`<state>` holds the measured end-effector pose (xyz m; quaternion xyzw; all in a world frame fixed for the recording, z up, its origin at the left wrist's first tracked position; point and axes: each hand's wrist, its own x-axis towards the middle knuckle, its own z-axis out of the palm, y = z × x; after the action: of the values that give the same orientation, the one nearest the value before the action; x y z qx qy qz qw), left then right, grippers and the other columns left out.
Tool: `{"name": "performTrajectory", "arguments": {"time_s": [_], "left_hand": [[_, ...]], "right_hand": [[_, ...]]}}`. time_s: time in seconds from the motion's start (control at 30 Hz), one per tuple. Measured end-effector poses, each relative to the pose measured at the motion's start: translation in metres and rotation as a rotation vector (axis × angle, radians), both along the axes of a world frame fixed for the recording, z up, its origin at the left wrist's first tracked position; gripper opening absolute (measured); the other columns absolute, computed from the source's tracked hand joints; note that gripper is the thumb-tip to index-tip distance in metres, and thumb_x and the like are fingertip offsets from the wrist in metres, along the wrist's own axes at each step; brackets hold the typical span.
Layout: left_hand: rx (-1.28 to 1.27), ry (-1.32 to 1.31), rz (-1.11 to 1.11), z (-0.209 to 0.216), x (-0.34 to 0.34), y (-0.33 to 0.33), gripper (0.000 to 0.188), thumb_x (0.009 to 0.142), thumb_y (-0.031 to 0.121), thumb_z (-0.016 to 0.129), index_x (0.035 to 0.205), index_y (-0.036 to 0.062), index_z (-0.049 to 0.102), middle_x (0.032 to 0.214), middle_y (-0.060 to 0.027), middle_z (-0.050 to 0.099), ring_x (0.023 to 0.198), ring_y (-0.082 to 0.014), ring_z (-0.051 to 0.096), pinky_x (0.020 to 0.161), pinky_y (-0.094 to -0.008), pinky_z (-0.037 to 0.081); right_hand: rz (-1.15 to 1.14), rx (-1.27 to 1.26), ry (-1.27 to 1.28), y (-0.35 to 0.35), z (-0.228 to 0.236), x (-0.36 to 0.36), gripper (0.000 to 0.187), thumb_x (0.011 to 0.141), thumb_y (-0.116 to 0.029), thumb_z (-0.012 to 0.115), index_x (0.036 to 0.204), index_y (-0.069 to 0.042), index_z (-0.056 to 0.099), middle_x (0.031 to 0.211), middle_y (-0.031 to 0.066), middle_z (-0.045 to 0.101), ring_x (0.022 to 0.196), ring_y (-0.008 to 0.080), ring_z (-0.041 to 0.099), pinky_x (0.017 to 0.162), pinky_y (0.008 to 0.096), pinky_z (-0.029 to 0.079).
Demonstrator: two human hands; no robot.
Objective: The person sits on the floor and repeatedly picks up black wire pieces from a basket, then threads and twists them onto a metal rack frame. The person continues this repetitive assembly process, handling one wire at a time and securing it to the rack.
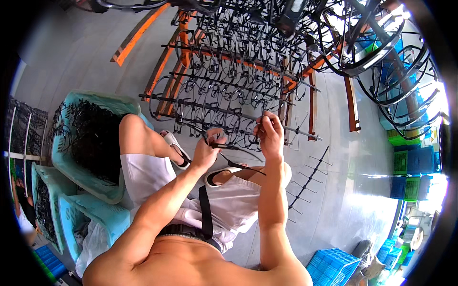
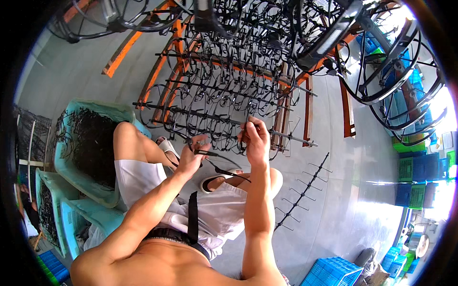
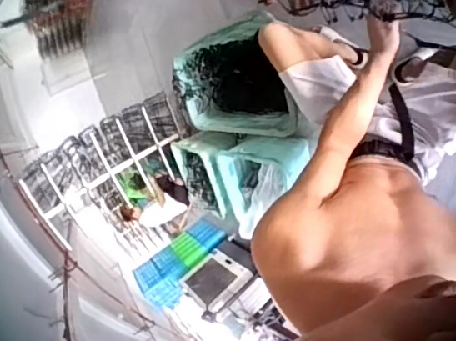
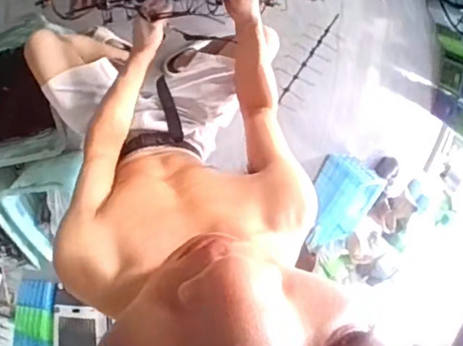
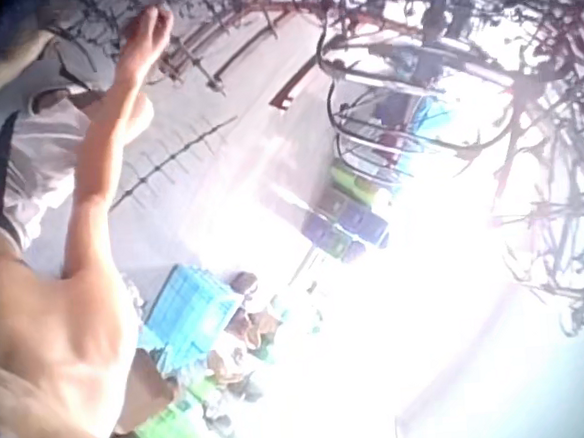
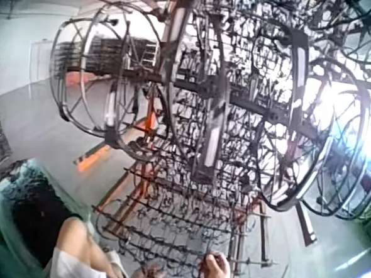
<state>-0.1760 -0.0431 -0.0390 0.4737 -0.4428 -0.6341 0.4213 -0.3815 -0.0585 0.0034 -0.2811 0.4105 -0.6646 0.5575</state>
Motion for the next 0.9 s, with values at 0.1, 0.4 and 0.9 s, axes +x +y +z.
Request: {"name": "performTrajectory", "arguments": {"time_s": [0.1,0.4,0.9], "left_hand": [[-0.074,-0.267,0.061,-0.014,-0.017,-0.003,0.035,0.084,0.017,0.066,0.114,0.0025,0.055,0.061,0.0014,0.051,0.054,-0.0101,0.049,0.051,-0.026,0.039],[-0.04,-0.354,0.128,-0.023,-0.04,-0.018,0.022,0.081,0.019,0.069,0.091,0.0013,0.062,0.074,-0.0089,0.066,0.064,-0.0115,0.054,0.063,-0.0252,0.044],[-0.217,-0.417,0.195,-0.003,-0.042,-0.015,0.026,0.084,0.026,0.067,0.087,0.0011,0.062,0.066,-0.0081,0.061,0.058,-0.0152,0.054,0.058,-0.0283,0.044]], "right_hand": [[-0.005,0.108,0.059,-0.011,-0.013,0.003,0.022,0.094,-0.015,0.054,0.111,-0.002,0.053,0.088,0.0076,0.061,0.064,0.0141,0.06,0.056,0.0267,0.05],[0.046,0.164,-0.102,-0.027,-0.006,0.0,0.02,0.093,-0.014,0.056,0.108,-0.002,0.052,0.086,0.0073,0.062,0.065,0.0137,0.06,0.059,0.0269,0.051],[-0.034,0.117,0.016,-0.043,-0.026,-0.001,0.023,0.092,-0.015,0.057,0.108,0.001,0.053,0.087,0.0085,0.061,0.067,0.0136,0.059,0.06,0.0268,0.051]]}}
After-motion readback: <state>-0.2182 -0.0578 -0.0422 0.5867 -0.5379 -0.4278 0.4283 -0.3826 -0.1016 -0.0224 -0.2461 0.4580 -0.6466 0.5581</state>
